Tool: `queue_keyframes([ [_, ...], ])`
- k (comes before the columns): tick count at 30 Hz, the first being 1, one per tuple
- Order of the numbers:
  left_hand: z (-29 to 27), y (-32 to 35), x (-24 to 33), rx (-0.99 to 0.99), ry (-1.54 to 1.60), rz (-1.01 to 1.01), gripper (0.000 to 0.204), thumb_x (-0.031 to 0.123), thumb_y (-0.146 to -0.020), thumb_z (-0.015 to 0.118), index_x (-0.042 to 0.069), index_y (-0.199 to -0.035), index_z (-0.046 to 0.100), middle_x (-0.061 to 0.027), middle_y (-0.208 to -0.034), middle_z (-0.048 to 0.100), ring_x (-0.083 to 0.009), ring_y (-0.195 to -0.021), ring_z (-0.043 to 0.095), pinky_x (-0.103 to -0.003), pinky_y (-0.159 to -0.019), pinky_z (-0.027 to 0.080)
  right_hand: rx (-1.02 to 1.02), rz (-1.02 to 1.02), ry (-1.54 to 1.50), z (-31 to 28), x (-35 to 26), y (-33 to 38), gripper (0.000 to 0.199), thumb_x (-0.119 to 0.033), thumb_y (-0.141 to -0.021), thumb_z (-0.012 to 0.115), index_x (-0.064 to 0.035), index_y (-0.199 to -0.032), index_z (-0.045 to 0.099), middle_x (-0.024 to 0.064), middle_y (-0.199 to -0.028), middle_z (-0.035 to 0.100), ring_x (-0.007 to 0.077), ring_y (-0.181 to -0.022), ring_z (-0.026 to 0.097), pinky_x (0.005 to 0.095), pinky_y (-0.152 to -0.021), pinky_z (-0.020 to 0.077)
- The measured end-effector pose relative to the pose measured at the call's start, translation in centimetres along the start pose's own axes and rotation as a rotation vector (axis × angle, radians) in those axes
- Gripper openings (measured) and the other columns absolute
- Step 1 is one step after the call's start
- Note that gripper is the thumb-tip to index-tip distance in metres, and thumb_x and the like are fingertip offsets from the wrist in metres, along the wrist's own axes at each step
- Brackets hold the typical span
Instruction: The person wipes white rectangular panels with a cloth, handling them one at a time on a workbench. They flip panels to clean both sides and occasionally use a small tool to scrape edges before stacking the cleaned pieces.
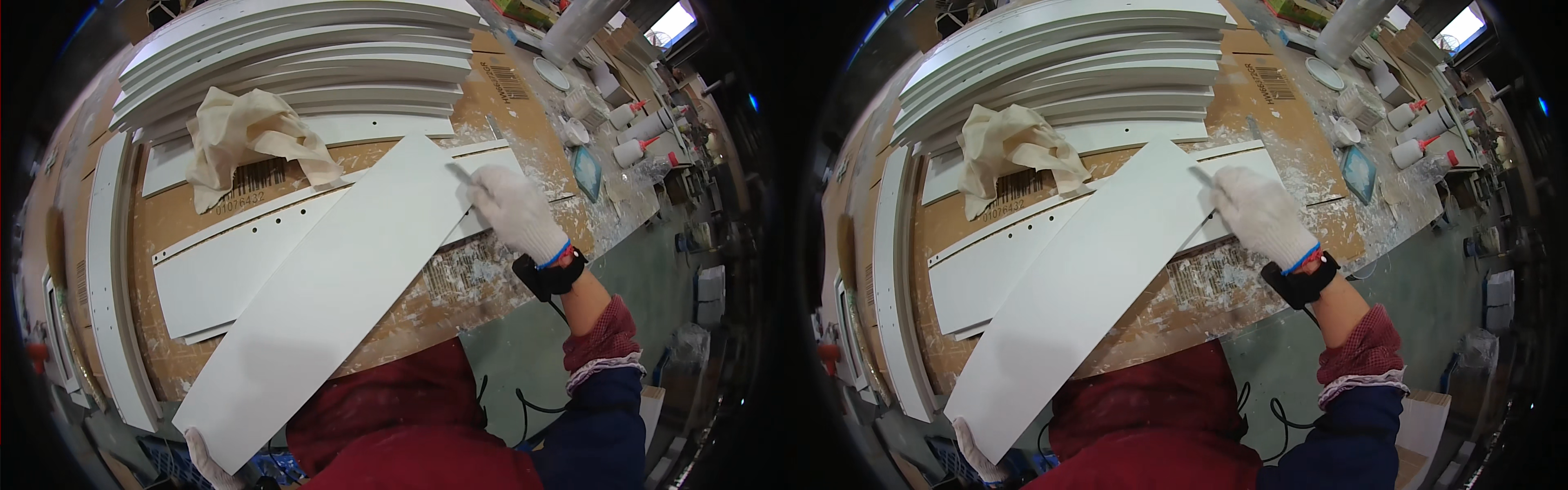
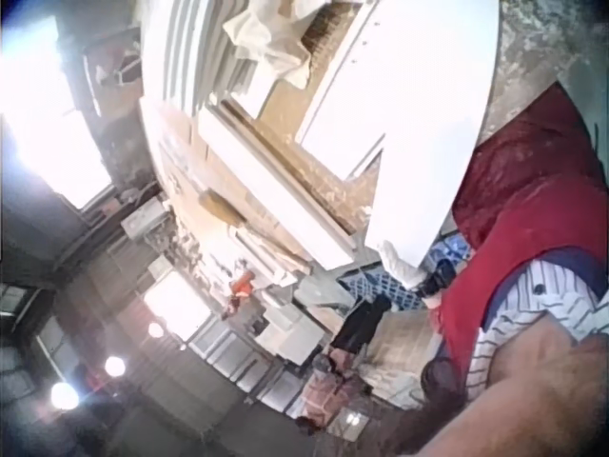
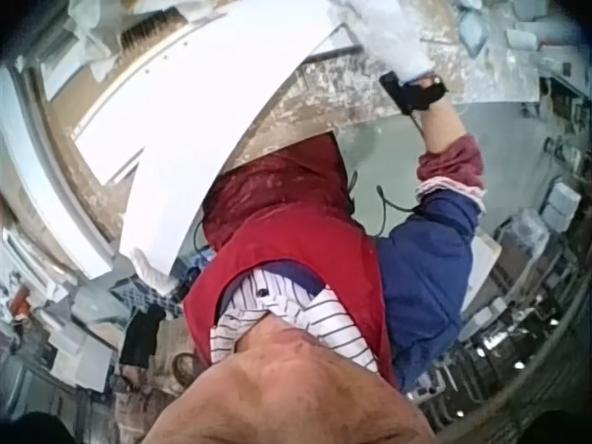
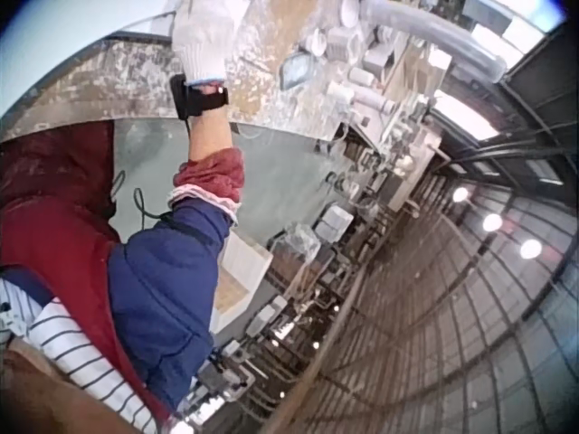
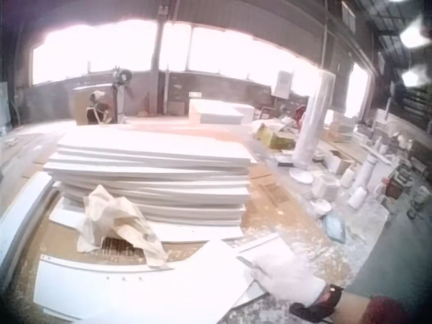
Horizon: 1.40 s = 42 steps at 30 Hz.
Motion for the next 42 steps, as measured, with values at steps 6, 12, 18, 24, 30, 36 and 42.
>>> queue_keyframes([
  [6, 2.5, 0.7, 0.8, -0.015, -0.103, 0.015, 0.050, 0.034, -0.103, 0.040, -0.006, -0.133, 0.041, -0.0187, -0.122, 0.056, -0.0251, -0.104, 0.061, -0.038, -0.086, 0.055, 0.093, 0.180, -0.002, -2.7, 3.3, -0.4, 0.028, -0.029, -0.090, 0.056, -0.0037, -0.101, 0.061, 0.0202, -0.093, 0.064, 0.0393, -0.087, 0.061, 0.0448, -0.078, 0.0474],
  [12, 5.2, 1.4, 1.5, -0.065, -0.065, -0.003, 0.050, 0.033, -0.103, 0.041, -0.005, -0.135, 0.041, -0.0179, -0.125, 0.055, -0.0251, -0.107, 0.061, -0.037, -0.089, 0.054, 0.131, -0.105, 0.062, -1.8, 0.1, -0.8, 0.021, -0.024, -0.090, 0.057, -0.0054, -0.100, 0.061, 0.0177, -0.095, 0.064, 0.0365, -0.087, 0.062, 0.0428, -0.075, 0.0489],
  [18, 10.5, 2.3, 0.3, 0.090, -0.011, -0.088, 0.046, 0.033, -0.102, 0.044, -0.004, -0.129, 0.048, -0.0143, -0.122, 0.058, -0.0203, -0.106, 0.060, -0.033, -0.089, 0.051, 0.250, -0.170, 0.195, -0.3, 1.9, -2.3, 0.016, -0.018, -0.093, 0.054, -0.0042, -0.100, 0.059, 0.0204, -0.093, 0.061, 0.0397, -0.088, 0.059, 0.0431, -0.075, 0.0467],
  [24, 12.7, 2.2, -0.3, 0.056, 0.035, 0.019, 0.045, 0.040, -0.104, 0.038, 0.002, -0.126, 0.049, -0.0085, -0.114, 0.059, -0.0164, -0.100, 0.060, -0.031, -0.085, 0.051, 0.197, -0.146, 0.284, 2.3, -2.2, 2.2, 0.013, -0.017, -0.093, 0.057, -0.0059, -0.100, 0.060, 0.0180, -0.089, 0.061, 0.0369, -0.078, 0.060, 0.0428, -0.069, 0.0469],
  [30, 13.1, 1.9, -1.4, -0.064, 0.391, -0.038, 0.040, 0.039, -0.105, 0.031, 0.005, -0.116, 0.049, -0.0059, -0.108, 0.058, -0.0174, -0.097, 0.060, -0.033, -0.082, 0.054, 0.172, -0.441, 0.097, 4.5, -11.4, 8.1, 0.010, -0.008, -0.087, 0.063, -0.0079, -0.097, 0.062, 0.0147, -0.085, 0.061, 0.0316, -0.067, 0.061, 0.0383, -0.060, 0.0485],
  [36, 12.8, 1.3, -2.4, -0.164, 0.692, -0.202, 0.060, 0.058, -0.099, 0.035, 0.008, -0.128, 0.050, -0.0101, -0.120, 0.060, -0.0252, -0.109, 0.061, -0.040, -0.087, 0.055, -0.070, -0.743, -0.047, 8.2, -22.2, 13.4, 0.007, -0.005, -0.078, 0.055, -0.0099, -0.083, 0.055, 0.0074, -0.070, 0.050, 0.0240, -0.059, 0.055, 0.0339, -0.049, 0.0461],
  [42, 12.8, 0.7, -3.1, -0.143, 0.704, -0.166, 0.058, 0.056, -0.099, 0.037, 0.009, -0.129, 0.051, -0.0093, -0.122, 0.059, -0.0252, -0.110, 0.060, -0.040, -0.091, 0.052, -0.518, -0.987, -0.330, 13.6, -31.9, 19.6, 0.005, -0.009, -0.083, 0.053, -0.0076, -0.087, 0.056, 0.0084, -0.073, 0.058, 0.0248, -0.064, 0.066, 0.0364, -0.046, 0.0491],
])
Point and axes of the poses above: each hand's wrist, its own y-axis away from the middle knuckle, its own z-axis out of the palm, x = y × z, the point moved 2 cm from there along -y, towards the middle knuckle
